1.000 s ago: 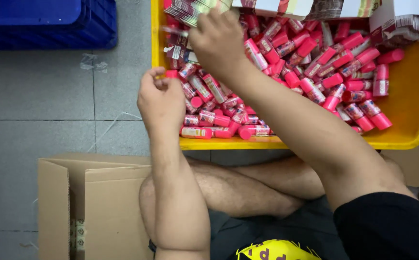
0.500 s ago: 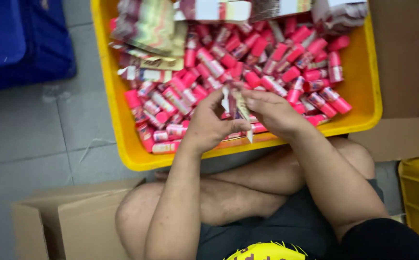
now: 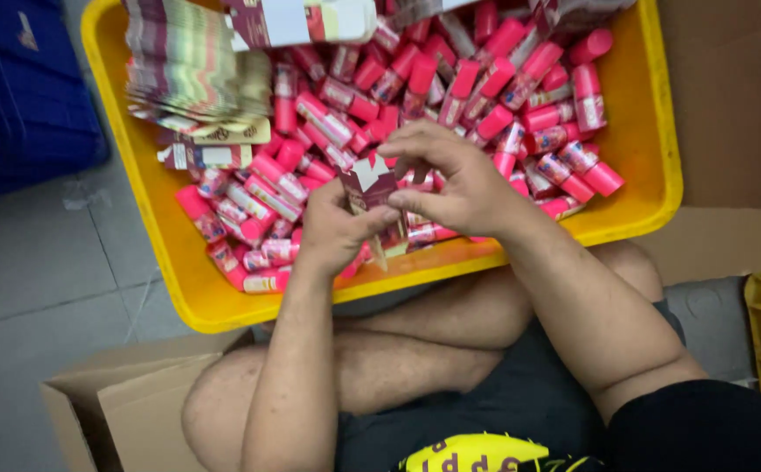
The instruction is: The person sits on the floor and manually folds small paper boxes to package pink cosmetic tubes taken from a large yellow bin.
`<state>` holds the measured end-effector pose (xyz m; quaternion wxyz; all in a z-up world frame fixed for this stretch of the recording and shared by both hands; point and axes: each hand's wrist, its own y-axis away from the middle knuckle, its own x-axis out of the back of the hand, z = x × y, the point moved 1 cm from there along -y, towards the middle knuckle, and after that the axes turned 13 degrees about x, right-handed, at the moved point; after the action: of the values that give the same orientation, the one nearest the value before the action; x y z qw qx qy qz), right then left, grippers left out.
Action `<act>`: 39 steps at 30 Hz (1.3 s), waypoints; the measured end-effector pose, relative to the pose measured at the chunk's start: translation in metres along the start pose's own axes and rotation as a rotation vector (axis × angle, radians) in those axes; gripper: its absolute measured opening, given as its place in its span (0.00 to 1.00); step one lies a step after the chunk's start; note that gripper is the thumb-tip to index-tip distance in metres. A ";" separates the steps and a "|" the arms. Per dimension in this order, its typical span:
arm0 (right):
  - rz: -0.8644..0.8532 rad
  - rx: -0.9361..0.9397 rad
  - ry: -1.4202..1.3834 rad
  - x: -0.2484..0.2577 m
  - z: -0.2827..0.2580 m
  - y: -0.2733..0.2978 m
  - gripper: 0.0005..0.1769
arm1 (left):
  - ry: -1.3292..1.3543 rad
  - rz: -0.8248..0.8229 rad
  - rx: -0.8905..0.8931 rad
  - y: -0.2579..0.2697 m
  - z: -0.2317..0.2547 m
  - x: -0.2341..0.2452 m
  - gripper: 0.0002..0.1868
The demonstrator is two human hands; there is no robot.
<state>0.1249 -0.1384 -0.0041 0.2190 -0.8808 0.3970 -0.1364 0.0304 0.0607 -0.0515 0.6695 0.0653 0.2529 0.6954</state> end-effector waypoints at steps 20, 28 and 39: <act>0.019 -0.321 -0.361 -0.008 0.024 0.017 0.42 | 0.283 -0.008 -0.162 -0.020 -0.020 0.001 0.23; 0.029 -0.271 0.075 -0.009 0.036 0.023 0.35 | -0.078 0.082 -0.227 -0.001 0.001 -0.030 0.43; 0.028 -0.228 -0.140 -0.002 0.009 0.009 0.46 | 0.022 0.039 -0.267 0.009 0.014 -0.033 0.34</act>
<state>0.1214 -0.1397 -0.0166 0.1465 -0.9018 0.4059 -0.0255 0.0320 0.0326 -0.0272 0.6558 -0.0269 0.1642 0.7364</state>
